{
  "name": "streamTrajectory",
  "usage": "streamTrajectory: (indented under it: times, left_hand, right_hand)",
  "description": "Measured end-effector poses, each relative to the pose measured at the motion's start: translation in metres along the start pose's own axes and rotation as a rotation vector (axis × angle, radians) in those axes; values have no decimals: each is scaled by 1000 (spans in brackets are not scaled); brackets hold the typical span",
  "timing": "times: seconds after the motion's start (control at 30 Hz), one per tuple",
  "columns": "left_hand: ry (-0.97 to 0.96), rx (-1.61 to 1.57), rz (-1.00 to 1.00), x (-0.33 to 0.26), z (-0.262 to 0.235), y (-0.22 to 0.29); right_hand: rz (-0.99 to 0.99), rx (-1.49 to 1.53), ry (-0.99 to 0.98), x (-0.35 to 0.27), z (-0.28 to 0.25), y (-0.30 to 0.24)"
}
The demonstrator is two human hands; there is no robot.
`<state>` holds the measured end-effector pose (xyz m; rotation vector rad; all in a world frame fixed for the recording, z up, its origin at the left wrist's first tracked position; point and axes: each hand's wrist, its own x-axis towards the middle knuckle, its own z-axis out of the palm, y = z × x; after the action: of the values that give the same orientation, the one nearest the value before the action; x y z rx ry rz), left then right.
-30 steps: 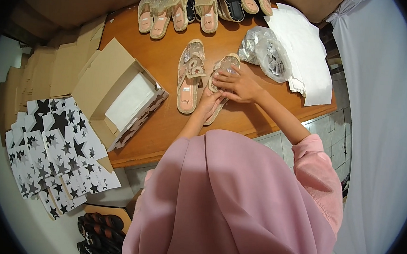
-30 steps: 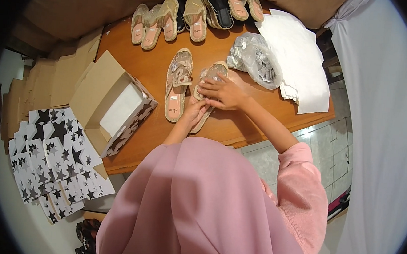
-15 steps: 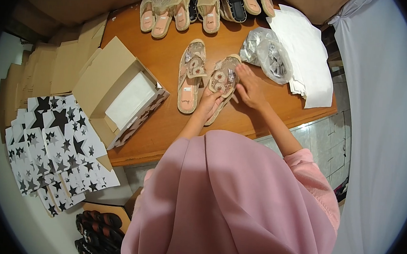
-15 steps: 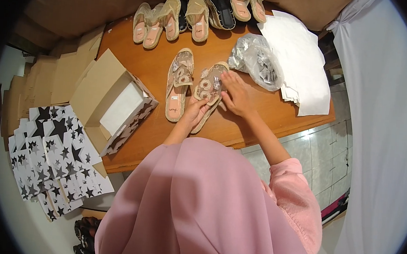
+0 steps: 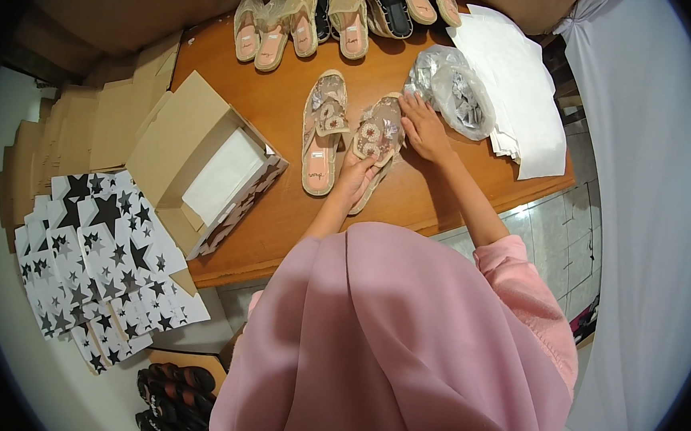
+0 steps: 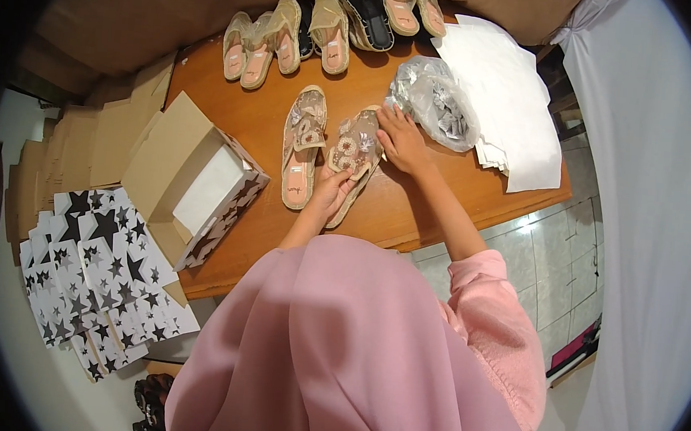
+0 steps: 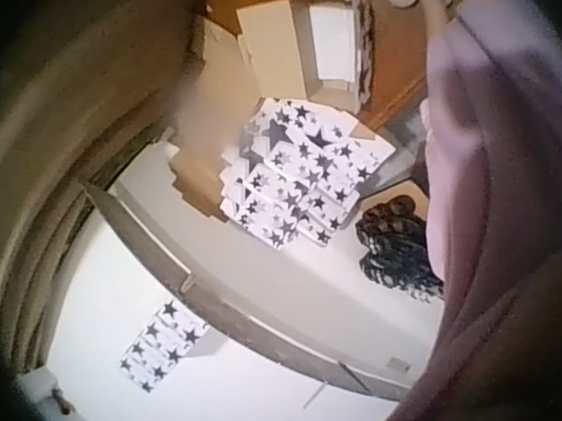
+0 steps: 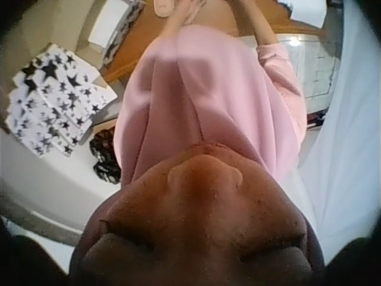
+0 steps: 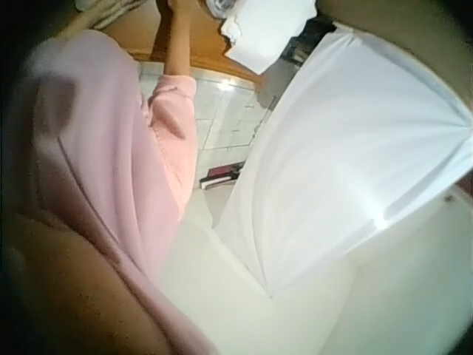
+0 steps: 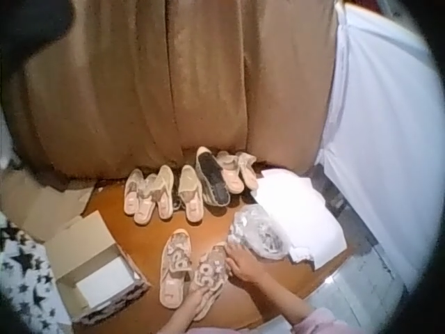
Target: Assemble a shoe box, line it with tissue paper, and pack a pair of decorative sandals inside.
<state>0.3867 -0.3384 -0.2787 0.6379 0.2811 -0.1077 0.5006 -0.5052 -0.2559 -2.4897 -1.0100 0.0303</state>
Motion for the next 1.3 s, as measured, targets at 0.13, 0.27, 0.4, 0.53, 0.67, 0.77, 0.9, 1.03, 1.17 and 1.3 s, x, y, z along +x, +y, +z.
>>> streamTrajectory:
  times: [0.13, 0.27, 0.4, 0.53, 0.67, 0.77, 0.9, 1.03, 1.17, 1.3]
  left_hand:
    - [-14, -2, -9, 1, -1, 1]
    - [9, 12, -27, -1, 1, 1]
    - [18, -3, -21, -2, 0, -1]
    - [-6, 3, -15, -1, 0, 0]
    - [-6, -5, 12, 0, -1, -2]
    - [-33, -17, 26, 0, -3, -2]
    - [-34, 16, -8, -1, -3, 0]
    - [33, 111, -89, -5, -2, 4]
    - [56, 234, -102, -5, -2, 11]
    - [126, 302, -107, -7, 6, 13]
  right_hand:
    - [-159, 82, 37, 3, 2, -12]
    - [-144, -195, -26, 11, -1, 1]
    - [53, 58, 224, 15, 3, 6]
    - [127, 144, 110, 18, 17, 0]
    - [312, 389, 305, 18, 25, -13]
    - [82, 124, 283, 7, 38, -16]
    - [331, 428, 265, -9, 36, -12]
    - [76, 241, 178, -39, 36, -30]
    - [127, 154, 109, -49, 40, -26]
    - [-4, 154, 67, -59, 39, -35]
